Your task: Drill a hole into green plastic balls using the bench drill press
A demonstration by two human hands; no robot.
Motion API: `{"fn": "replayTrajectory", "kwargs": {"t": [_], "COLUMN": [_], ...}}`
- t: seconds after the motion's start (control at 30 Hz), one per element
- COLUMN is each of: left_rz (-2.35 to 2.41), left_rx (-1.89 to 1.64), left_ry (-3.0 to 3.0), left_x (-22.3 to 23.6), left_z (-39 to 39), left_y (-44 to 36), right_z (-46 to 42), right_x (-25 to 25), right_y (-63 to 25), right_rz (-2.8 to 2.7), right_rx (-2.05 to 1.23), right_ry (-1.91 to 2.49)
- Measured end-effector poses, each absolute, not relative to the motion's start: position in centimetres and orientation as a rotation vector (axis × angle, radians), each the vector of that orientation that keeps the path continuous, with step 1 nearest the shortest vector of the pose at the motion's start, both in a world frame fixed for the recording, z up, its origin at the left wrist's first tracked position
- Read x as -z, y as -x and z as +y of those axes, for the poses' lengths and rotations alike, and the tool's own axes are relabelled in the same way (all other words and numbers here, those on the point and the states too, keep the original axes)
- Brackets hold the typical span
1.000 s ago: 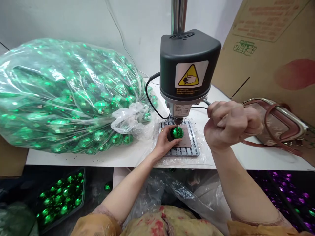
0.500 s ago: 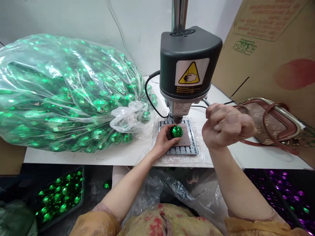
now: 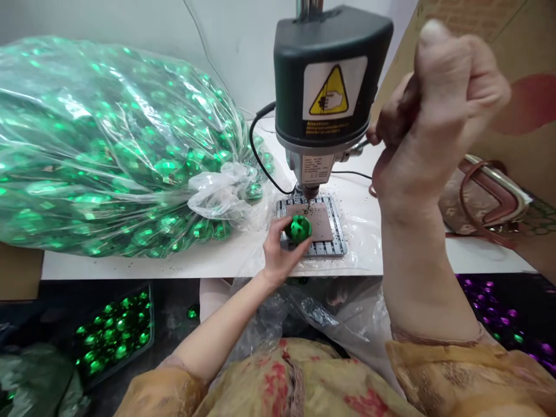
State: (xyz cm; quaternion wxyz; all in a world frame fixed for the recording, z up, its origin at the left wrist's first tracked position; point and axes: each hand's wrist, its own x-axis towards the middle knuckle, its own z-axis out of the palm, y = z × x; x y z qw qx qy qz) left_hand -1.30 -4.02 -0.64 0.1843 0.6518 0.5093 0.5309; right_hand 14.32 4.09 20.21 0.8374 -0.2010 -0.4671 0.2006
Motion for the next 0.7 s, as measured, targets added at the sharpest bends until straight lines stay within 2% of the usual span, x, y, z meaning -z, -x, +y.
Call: {"fn": "replayTrajectory", "kwargs": {"t": [0.07,0.2,0.4,0.6,0.7], "left_rz": [1.249,0.978,1.457,0.837,0.744], "left_rx": [-1.378,-0.717,0.006,0.004,0.014], "left_ry": [-2.099,-2.355,-1.99,-1.784,-1.689], "left_x": [2.3,6.3,8.0,5.7,4.1], "left_z": [-7.0,-12.3,-14.4,-13.9,-14.2], "left_y": [2.5,4.4,3.3,2.5,0.7], "right_z": [4.3,4.5,4.7,4.6,4.9], "right_x": [-20.1,-19.7,-19.7,-19.7,-19.5], "right_y": [-14.3,-14.1,-14.2,-14.3,-14.4], "right_rz": [-1.019,-1.022,-1.043,-1.053,-1.061], "right_rx": [-0.405,-0.379,-0.368,-0.337,-0.342], "right_ry": [0.431,0.384,0.391,0.45,0.443]}}
